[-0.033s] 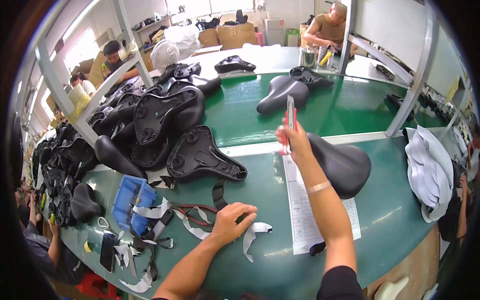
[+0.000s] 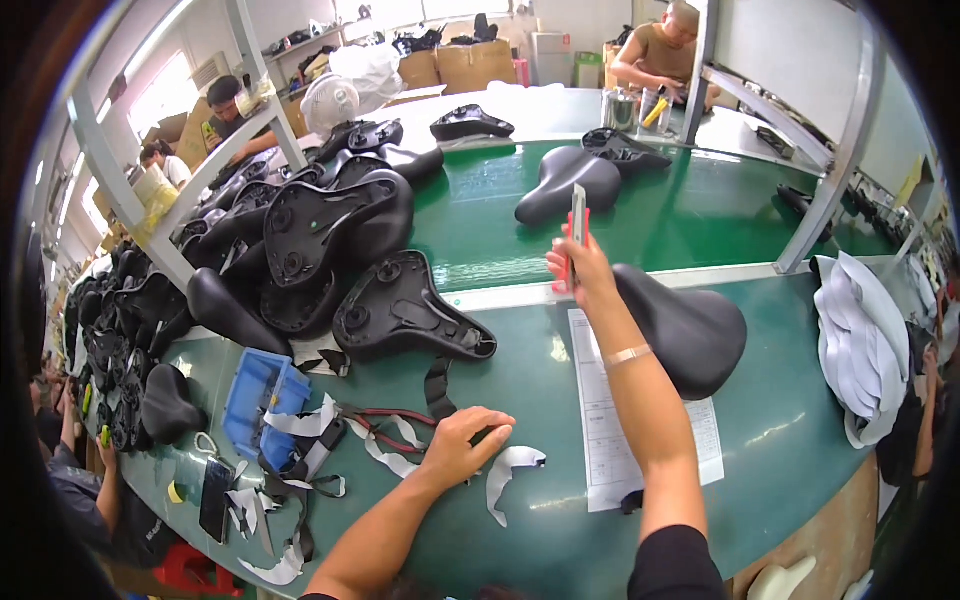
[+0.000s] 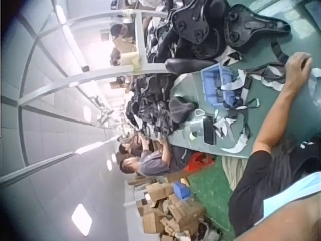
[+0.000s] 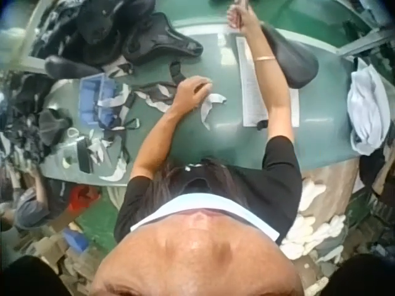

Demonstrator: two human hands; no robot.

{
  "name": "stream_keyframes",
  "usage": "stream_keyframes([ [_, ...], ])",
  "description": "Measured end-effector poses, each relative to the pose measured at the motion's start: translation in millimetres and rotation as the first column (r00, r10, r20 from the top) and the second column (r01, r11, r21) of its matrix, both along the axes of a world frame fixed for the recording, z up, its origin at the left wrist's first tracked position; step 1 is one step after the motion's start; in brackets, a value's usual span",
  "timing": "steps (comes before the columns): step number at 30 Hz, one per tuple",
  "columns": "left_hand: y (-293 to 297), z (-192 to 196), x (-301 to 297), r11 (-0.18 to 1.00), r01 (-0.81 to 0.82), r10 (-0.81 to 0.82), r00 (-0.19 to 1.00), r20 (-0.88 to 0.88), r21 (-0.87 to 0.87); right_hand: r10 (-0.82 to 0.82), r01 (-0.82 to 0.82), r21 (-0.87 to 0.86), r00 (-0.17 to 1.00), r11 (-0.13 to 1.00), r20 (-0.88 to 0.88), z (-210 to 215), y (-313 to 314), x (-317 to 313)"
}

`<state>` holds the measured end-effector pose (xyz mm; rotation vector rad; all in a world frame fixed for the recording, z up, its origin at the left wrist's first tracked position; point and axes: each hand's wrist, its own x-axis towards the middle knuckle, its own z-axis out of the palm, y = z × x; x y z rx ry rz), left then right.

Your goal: Trimming excess leather or synthetic material from the edges of bicycle seats using a utility knife on a production line.

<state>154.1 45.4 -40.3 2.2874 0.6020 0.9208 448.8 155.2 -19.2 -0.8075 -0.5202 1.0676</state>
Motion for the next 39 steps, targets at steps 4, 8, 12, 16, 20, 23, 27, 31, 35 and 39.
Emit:
stream_keyframes([
  [4, 13, -7, -5, 0.903, -0.004, 0.03, 0.998, 0.054, -0.429, -0.054, 0.056, -0.08, 0.998, 0.995, 0.022, -38, 108, -7],
  [8, 12, -2, -8, 0.88, 0.042, -0.012, 0.998, 0.066, -0.474, -0.272, 0.273, -0.035, 0.961, 0.961, 0.045, -35, 155, -6],
  [12, 13, 1, -8, 0.879, 0.064, -0.002, 0.991, 0.13, -0.472, -0.314, 0.313, 0.022, 0.949, 0.949, 0.038, -17, 116, 12],
  [16, 15, -5, -19, 0.962, -0.139, 0.201, 0.943, 0.265, -0.233, -0.085, 0.085, 0.002, 0.996, 0.996, 0.008, 37, -12, -14],
  [20, 7, 11, 3, 0.918, -0.332, 0.258, 0.916, 0.308, 0.215, 0.143, -0.062, -0.247, 0.935, 0.967, 0.326, 104, -192, -87],
  [23, -14, 28, 10, 0.917, -0.256, 0.164, 0.942, 0.294, 0.306, 0.347, -0.219, -0.294, 0.783, 0.93, 0.515, 124, -247, -144],
  [27, -29, 52, 5, 0.969, -0.221, 0.139, 0.863, 0.486, 0.115, 0.353, -0.261, -0.238, 0.735, 0.935, 0.58, 124, -273, -156],
  [31, -23, 58, -49, 0.762, 0.186, 0.303, 0.744, 0.596, -0.62, 0.042, 0.041, -0.12, 0.787, 0.992, 0.615, 94, -283, -147],
  [35, -38, 39, -95, 0.555, 0.261, 0.362, 0.779, 0.512, -0.79, 0.166, -0.029, -0.273, 0.854, 0.961, 0.493, 32, -288, -157],
  [39, -45, 34, -116, 0.343, 0.26, 0.395, 0.832, 0.39, -0.903, 0.316, -0.225, -0.24, 0.824, 0.944, 0.469, 13, -288, -196],
])
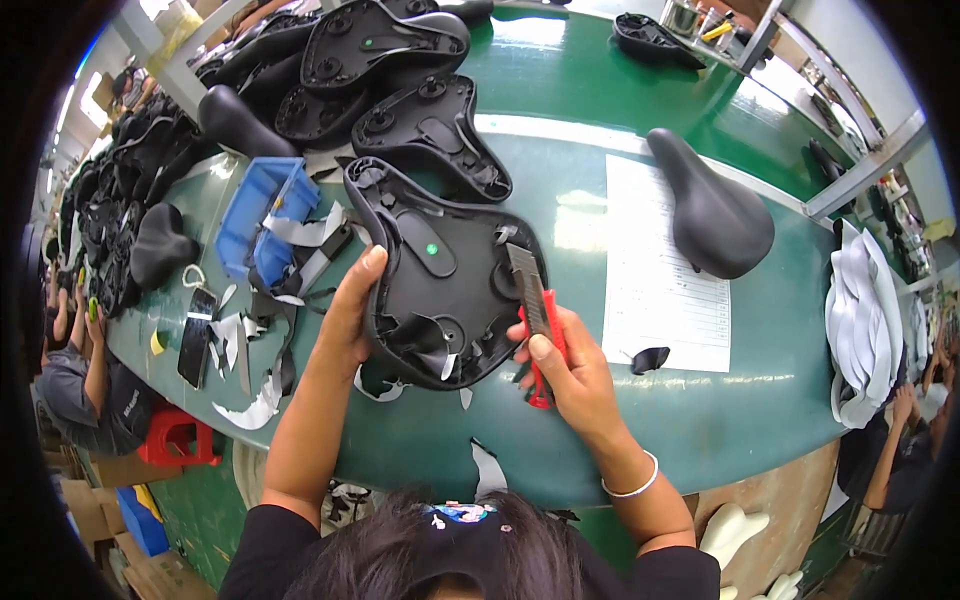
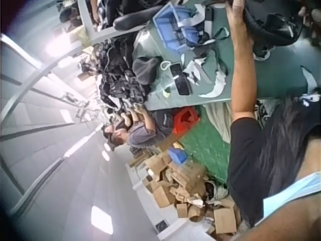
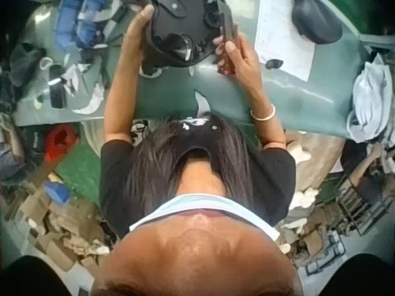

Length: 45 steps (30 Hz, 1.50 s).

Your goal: Trimming excess leather or synthetic material from the edges of bicycle seats using a utility knife on a production line.

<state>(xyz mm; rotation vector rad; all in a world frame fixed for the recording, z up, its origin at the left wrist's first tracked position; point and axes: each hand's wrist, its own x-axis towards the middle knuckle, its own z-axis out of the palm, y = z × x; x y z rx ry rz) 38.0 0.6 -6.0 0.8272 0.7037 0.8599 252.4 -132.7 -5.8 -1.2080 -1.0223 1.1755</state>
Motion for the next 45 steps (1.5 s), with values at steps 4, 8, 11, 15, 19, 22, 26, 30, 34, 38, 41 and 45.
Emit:
stream_keyframes([
  [4, -15, 5, -35, 0.971, 0.032, -0.015, 0.997, 0.071, -0.238, -0.037, -0.002, 0.072, 0.848, 0.997, 0.529, 8, -10, 18],
  [8, -16, 27, -49, 0.992, -0.04, 0.025, 0.992, -0.124, -0.12, -0.129, -0.295, 0.306, 0.494, 0.905, 0.86, 13, -4, 28],
  [11, -7, 51, -34, 0.999, -0.023, 0.015, 0.97, -0.241, -0.034, -0.165, -0.432, 0.307, 0.335, 0.848, 0.928, 26, 16, 27],
  [15, 12, 50, -29, 0.994, 0.079, -0.043, 0.915, -0.4, 0.076, -0.126, -0.57, 0.157, 0.094, 0.807, 0.988, 38, 36, 27],
  [19, 15, 46, -31, 0.995, 0.101, -0.095, 0.901, -0.424, -0.008, 0.093, -0.418, -0.067, 0.04, 0.906, 0.995, 14, 2, 25],
  [22, -3, 40, -37, 0.996, -0.042, 0.071, 0.893, -0.445, 0.075, 0.143, -0.235, -0.072, 0.301, 0.969, 0.943, -3, -34, -8],
  [26, -37, 39, -43, 0.973, -0.216, 0.231, 0.88, -0.415, 0.083, 0.132, -0.094, -0.097, 0.532, 0.991, 0.836, 0, -80, -35],
  [30, -60, 48, -51, 0.941, -0.337, 0.316, 0.872, -0.373, 0.009, 0.136, -0.143, -0.059, 0.616, 0.988, 0.776, 11, -69, -16],
  [34, -77, 44, -53, 0.935, -0.348, 0.351, 0.88, -0.321, 0.068, -0.105, -0.079, 0.257, 0.77, 0.963, 0.629, 26, -6, -37],
  [38, -89, 16, -65, 0.883, -0.42, 0.469, 0.784, -0.406, 0.21, -0.002, -0.136, 0.198, 0.821, 0.971, 0.571, 19, 38, -32],
  [41, -111, -26, -97, 0.657, -0.253, 0.754, 0.213, -0.622, 0.71, -0.198, 0.201, 0.039, 0.977, 0.979, -0.082, 16, 43, -3],
  [45, -91, 28, -55, 0.517, 0.328, 0.738, 0.296, -0.606, 0.791, -0.151, 0.151, 0.012, 0.98, 0.988, 0.13, 38, 19, -10],
])
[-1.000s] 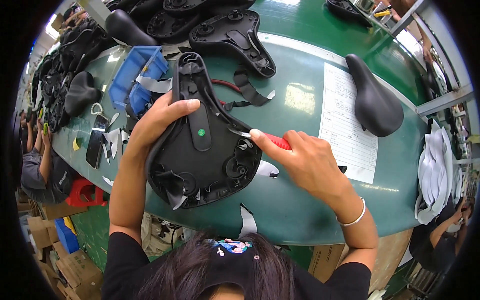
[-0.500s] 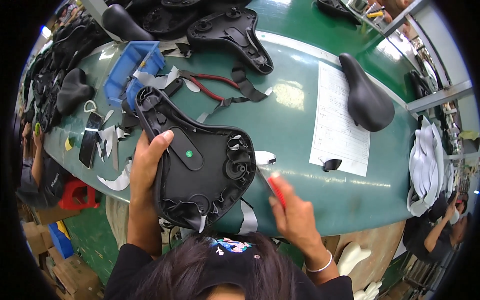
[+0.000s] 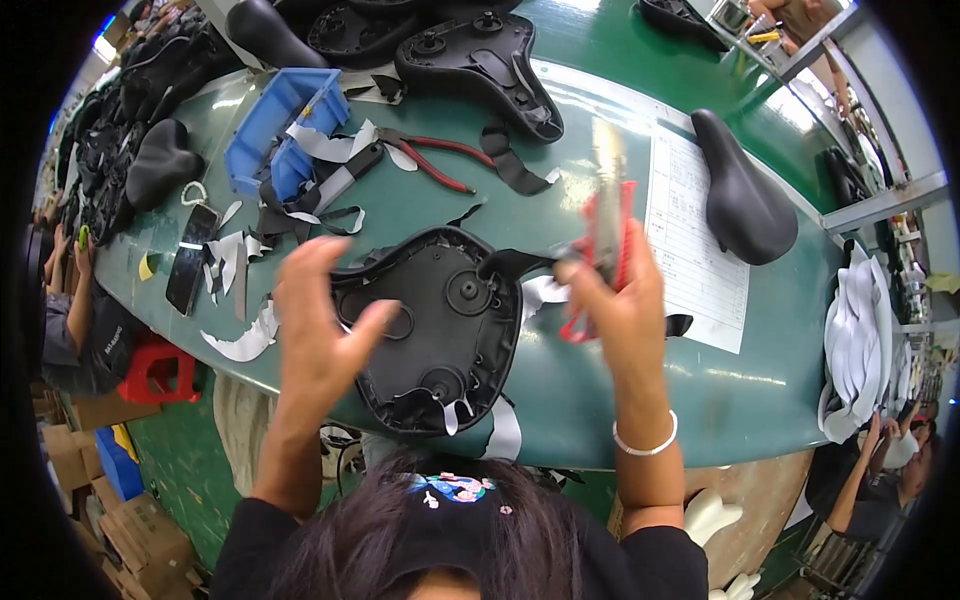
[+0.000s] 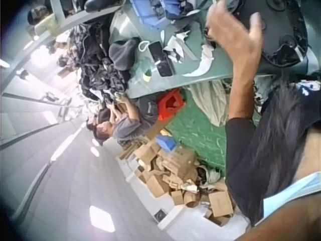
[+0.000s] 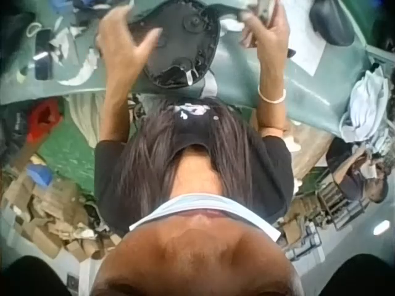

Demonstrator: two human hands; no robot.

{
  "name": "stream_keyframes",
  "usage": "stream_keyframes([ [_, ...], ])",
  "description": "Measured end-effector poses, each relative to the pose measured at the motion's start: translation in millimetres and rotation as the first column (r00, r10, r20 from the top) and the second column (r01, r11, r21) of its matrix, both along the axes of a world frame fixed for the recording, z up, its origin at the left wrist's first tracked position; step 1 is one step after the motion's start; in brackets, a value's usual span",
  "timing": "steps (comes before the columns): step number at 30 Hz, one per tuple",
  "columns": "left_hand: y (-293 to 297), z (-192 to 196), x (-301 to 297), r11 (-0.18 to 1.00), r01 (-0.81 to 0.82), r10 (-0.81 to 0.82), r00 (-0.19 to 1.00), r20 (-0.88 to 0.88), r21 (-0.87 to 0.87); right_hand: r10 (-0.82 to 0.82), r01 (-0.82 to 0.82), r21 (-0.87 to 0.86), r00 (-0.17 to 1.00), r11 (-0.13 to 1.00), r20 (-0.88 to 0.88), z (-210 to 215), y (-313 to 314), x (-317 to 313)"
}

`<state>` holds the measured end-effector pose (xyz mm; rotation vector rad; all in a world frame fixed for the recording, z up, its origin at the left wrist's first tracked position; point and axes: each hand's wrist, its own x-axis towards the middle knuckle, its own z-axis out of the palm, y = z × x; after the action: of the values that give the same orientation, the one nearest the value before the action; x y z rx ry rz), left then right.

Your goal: Trimming excess leather or synthetic material from the edges of bicycle seats using a utility knife on a production line.

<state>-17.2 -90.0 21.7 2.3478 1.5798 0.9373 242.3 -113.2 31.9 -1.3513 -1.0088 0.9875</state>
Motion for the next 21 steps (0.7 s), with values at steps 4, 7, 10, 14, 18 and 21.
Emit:
stream_keyframes([
  [4, 32, 7, 49, 0.921, 0.369, -0.389, 0.894, -0.22, -0.127, 0.363, -0.372, 0.036, 0.919, 0.927, 0.155, 21, -16, -40],
  [7, 45, -12, 39, 0.877, 0.44, -0.45, 0.893, -0.007, -0.191, 0.284, -0.303, -0.009, 0.882, 0.953, 0.376, -1, -26, 3],
  [10, 48, -9, 48, 0.847, 0.48, -0.438, 0.874, 0.212, -0.23, 0.234, -0.408, 0.019, 0.56, 0.913, 0.795, -3, -25, 19],
  [14, 45, 4, 54, 0.779, 0.369, -0.124, 0.883, 0.452, -0.507, 0.231, -0.415, -0.157, 0.134, 0.896, 0.964, -7, -26, 8],
  [18, 57, -8, 41, 0.788, 0.6, 0.129, 0.059, 0.99, -0.139, 0.275, -0.238, -0.25, 0.078, 0.939, 0.958, -11, -77, -16],
  [21, 64, -20, 16, 0.456, 0.838, 0.269, -0.45, 0.852, 0.299, 0.303, -0.173, -0.271, 0.2, 0.947, 0.932, -4, -75, -33],
])
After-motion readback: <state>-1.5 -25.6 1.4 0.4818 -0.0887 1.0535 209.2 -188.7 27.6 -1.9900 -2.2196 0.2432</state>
